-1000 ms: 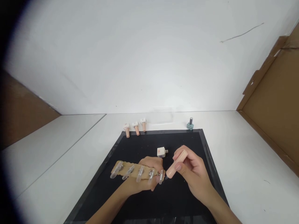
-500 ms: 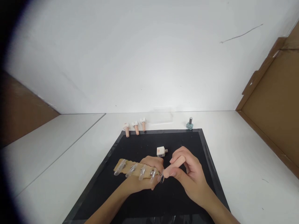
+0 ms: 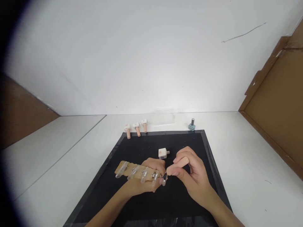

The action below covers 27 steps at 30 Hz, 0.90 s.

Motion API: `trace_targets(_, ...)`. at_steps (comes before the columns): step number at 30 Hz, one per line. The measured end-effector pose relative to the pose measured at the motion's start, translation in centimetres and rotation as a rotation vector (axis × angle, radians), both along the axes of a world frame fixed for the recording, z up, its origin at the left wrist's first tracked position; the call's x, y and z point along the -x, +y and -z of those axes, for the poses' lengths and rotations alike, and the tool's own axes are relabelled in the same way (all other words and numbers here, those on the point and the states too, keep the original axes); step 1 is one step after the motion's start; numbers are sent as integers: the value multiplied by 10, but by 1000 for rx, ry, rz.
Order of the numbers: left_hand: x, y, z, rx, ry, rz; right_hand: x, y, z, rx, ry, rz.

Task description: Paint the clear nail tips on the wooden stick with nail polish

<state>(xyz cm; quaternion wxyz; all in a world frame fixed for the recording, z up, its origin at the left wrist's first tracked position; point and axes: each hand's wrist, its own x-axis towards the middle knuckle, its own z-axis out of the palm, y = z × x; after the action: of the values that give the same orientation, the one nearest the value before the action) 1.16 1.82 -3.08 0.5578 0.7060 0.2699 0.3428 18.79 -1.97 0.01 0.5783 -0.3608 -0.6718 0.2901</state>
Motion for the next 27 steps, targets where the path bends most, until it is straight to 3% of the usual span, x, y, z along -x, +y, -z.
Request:
trace_targets(4, 0, 1, 1, -13, 10, -4, 0, 1, 3, 16, 55, 17)
trace_targets(10, -1, 0, -2, 3, 9, -8, -2, 3, 10, 91, 299, -47)
trace_targets(17, -5, 2, -7, -61, 33, -38, -3, -2, 3, 56, 56, -136)
trace_targets(27, -5, 1, -1, -107, 39, -15, -8, 1, 5, -23, -84, -19)
